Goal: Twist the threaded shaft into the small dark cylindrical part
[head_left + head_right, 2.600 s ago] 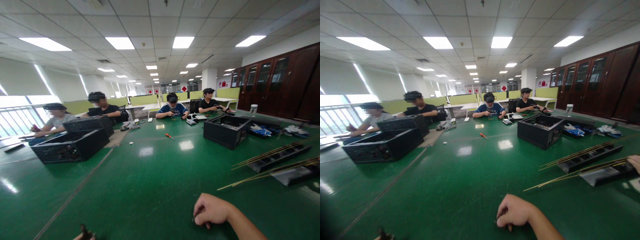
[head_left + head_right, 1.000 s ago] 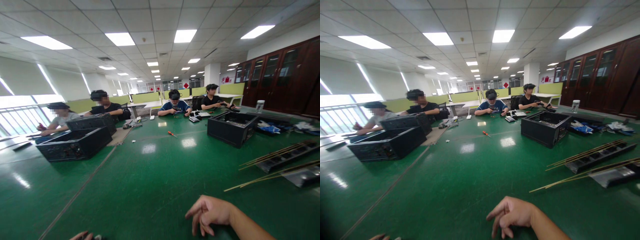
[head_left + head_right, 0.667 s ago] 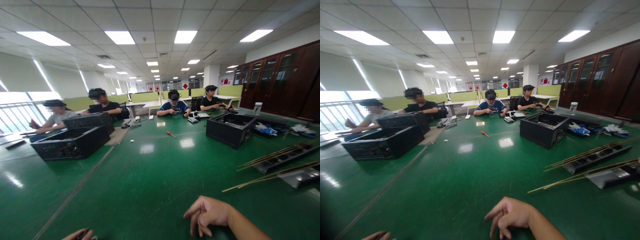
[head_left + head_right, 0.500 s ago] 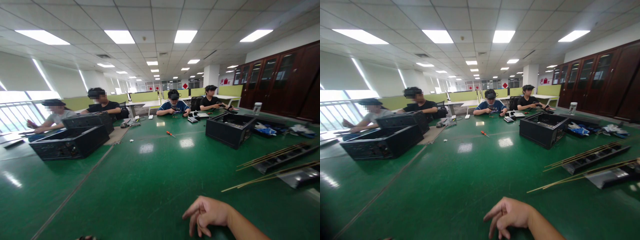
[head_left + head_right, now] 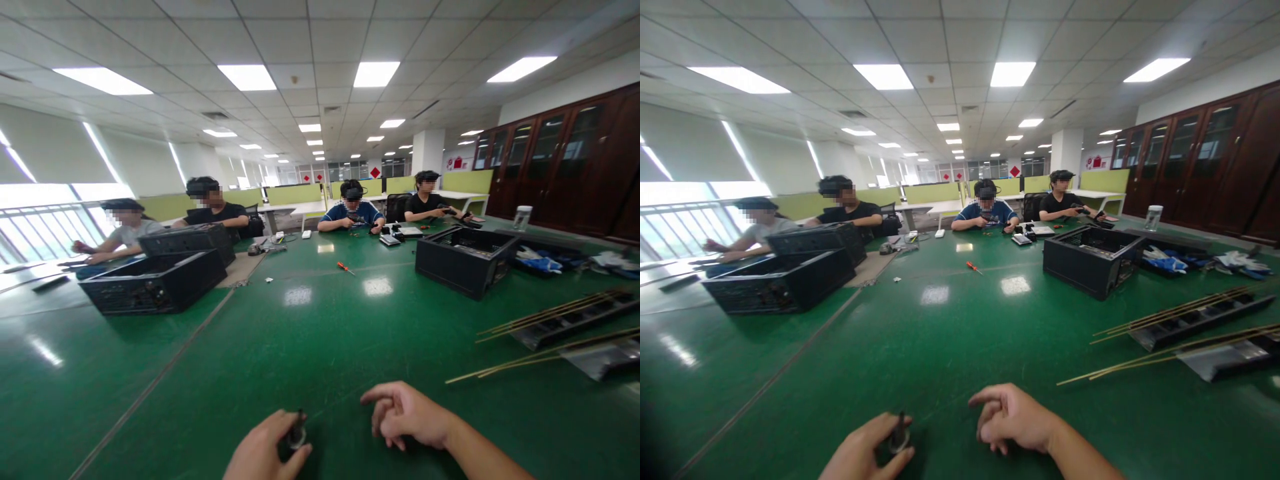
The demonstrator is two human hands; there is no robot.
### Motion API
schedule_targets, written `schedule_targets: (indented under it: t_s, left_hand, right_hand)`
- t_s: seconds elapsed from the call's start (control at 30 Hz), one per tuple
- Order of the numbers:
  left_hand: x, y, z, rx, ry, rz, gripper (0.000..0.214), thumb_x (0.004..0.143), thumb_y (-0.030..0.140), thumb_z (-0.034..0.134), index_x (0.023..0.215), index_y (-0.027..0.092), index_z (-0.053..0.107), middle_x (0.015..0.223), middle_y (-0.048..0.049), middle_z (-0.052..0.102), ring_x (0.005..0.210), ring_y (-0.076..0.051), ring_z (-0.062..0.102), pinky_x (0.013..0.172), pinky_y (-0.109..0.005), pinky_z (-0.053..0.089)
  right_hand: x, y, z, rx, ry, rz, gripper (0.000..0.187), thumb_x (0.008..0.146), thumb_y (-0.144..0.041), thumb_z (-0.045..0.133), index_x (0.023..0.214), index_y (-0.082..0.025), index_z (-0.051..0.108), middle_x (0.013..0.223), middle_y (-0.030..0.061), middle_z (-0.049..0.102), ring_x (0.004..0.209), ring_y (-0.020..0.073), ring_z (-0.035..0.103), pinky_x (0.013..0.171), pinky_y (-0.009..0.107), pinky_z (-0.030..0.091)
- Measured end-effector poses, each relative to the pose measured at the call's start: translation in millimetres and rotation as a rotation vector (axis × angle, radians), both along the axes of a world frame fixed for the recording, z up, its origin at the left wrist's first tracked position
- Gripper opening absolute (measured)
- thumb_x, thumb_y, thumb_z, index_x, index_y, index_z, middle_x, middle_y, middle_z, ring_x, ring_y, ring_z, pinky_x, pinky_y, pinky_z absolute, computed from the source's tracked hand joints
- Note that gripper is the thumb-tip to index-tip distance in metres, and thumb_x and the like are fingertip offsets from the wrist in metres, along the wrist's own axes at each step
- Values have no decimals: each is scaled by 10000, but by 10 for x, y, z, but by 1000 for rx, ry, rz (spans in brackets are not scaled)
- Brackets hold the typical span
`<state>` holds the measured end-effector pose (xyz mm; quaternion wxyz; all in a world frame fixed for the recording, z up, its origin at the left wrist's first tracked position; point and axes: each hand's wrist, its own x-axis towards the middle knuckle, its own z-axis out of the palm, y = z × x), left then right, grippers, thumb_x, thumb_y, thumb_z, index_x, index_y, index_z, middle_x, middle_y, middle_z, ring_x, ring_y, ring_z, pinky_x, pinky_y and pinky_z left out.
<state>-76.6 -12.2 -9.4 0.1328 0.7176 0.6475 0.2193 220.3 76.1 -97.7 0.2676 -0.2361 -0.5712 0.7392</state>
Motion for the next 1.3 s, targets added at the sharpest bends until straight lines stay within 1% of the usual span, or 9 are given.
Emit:
schedule_targets:
  t_s: [0.1,0.2,0.33,0.47,0.6,0.7,0.9,1.07,1.3]
  left_hand:
    - [549,143,43,8,-11,-131,343,681,114,669,980,252,765,928,-22,765,893,-239,713,839,-332,522]
    - [729,246,-73,33,-54,-185,264,713,87,642,917,219,746,863,-27,728,826,-213,684,773,-304,494]
    - [662,298,-232,46,-116,-245,300,766,82,640,999,237,746,946,-35,697,888,-198,672,810,-283,502]
    - [579,347,-331,60,-174,-336,331,801,116,677,1089,268,735,969,-38,685,915,-202,675,817,-282,518]
    - [588,394,-421,134,-240,-317,345,733,115,753,1059,223,719,928,-40,707,859,-207,694,794,-293,538]
    - [616,399,-454,180,-279,-345,240,731,86,722,934,214,704,859,-23,695,810,-192,693,744,-277,538]
    - [639,389,-449,253,-315,-387,295,752,71,696,1002,225,722,907,-35,670,846,-181,688,755,-261,553]
    - [636,380,-444,258,-311,-399,322,725,48,699,993,223,734,899,-36,658,846,-185,689,756,-261,559]
    - [690,358,-511,224,-319,-388,336,736,40,689,1001,240,744,948,-50,663,881,-193,682,781,-280,559]
  right_hand:
    - [-99,-44,25,125,-7,-185,779,604,-303,897,1310,-204,585,1003,52,692,526,64,530,474,181,425]
    - [-172,-87,51,249,-91,-252,821,574,-241,903,1328,-227,579,1098,54,671,551,51,488,489,174,376]
    - [-251,-126,105,357,-195,-301,713,571,-166,862,1251,-205,653,993,12,667,536,50,420,483,180,303]
    - [-303,-161,185,414,-285,-334,360,659,-174,778,1017,-159,748,588,-78,489,493,70,312,471,199,217]
    - [-301,-197,241,475,-325,-374,126,720,-201,708,820,-155,770,619,-30,572,565,106,435,536,214,304]
    - [-276,-208,248,561,-385,-365,106,735,-243,702,766,-159,758,613,-23,579,582,121,466,547,223,312]
    - [-252,-213,224,632,-417,-344,167,808,-302,656,785,-168,755,650,-13,599,623,132,515,573,227,325]
    - [-233,-216,213,588,-398,-346,126,735,-271,693,769,-157,733,619,-31,548,589,120,477,554,222,315]
    - [-107,-249,302,523,-363,-260,200,660,-250,707,836,-157,728,627,-45,521,547,110,435,514,212,308]
